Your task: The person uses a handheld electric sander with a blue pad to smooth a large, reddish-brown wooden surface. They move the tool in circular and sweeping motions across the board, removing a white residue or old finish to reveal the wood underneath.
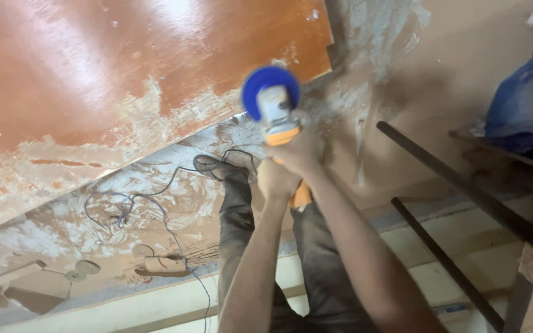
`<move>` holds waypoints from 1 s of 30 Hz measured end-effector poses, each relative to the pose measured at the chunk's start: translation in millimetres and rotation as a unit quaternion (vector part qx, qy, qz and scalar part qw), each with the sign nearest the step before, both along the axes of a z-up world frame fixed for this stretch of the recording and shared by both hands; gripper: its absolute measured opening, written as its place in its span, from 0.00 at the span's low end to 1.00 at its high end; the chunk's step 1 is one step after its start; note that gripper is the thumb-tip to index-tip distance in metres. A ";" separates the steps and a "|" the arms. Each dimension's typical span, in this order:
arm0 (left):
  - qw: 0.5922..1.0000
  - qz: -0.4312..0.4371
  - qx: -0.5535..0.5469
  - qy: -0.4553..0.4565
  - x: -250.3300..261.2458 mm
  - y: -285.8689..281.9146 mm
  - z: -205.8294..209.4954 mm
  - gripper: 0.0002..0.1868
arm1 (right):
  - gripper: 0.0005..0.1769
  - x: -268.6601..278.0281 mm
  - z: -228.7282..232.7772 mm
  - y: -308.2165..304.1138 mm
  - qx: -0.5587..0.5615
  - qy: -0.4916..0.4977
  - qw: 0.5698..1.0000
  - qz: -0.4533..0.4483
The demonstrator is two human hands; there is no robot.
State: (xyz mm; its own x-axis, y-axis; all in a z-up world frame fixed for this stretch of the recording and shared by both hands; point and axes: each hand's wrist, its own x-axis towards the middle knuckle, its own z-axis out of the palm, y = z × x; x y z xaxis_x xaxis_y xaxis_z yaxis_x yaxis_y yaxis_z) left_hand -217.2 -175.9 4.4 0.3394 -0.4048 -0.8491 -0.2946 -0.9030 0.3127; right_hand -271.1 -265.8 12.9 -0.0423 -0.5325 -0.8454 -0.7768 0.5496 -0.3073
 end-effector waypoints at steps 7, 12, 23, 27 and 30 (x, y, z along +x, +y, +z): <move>0.999 -0.036 0.024 0.019 -37.9 -64.9 -1.3 0.34 | 0.27 -54.5 -15.5 -39.7 -0.047 -0.007 0.996 -0.081; 0.997 -0.056 0.049 -0.031 -9.1 -27.7 1.6 0.37 | 0.31 -20.1 -15.5 -5.4 0.011 0.002 0.998 -0.058; 0.996 -0.087 0.005 -0.034 4.4 -17.3 -3.2 0.37 | 0.44 -13.1 -18.6 -0.3 0.039 0.031 0.997 -0.053; 0.996 -0.093 -0.006 -0.006 -20.3 -65.7 -7.5 0.38 | 0.26 -45.5 -24.2 -33.3 -0.042 -0.112 0.970 -0.210; 0.993 -0.103 0.050 0.019 -16.2 -71.7 2.8 0.35 | 0.27 -39.0 -12.0 -34.7 -0.019 -0.066 0.979 -0.192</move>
State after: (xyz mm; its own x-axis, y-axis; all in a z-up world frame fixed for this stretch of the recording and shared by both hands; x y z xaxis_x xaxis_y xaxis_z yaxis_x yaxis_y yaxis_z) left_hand -233.3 -247.6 7.2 0.2248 -0.3757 -0.8991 -0.4650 -0.8522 0.2398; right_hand -310.1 -300.5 0.9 -0.1362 -0.5295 -0.8373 -0.4676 0.7795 -0.4168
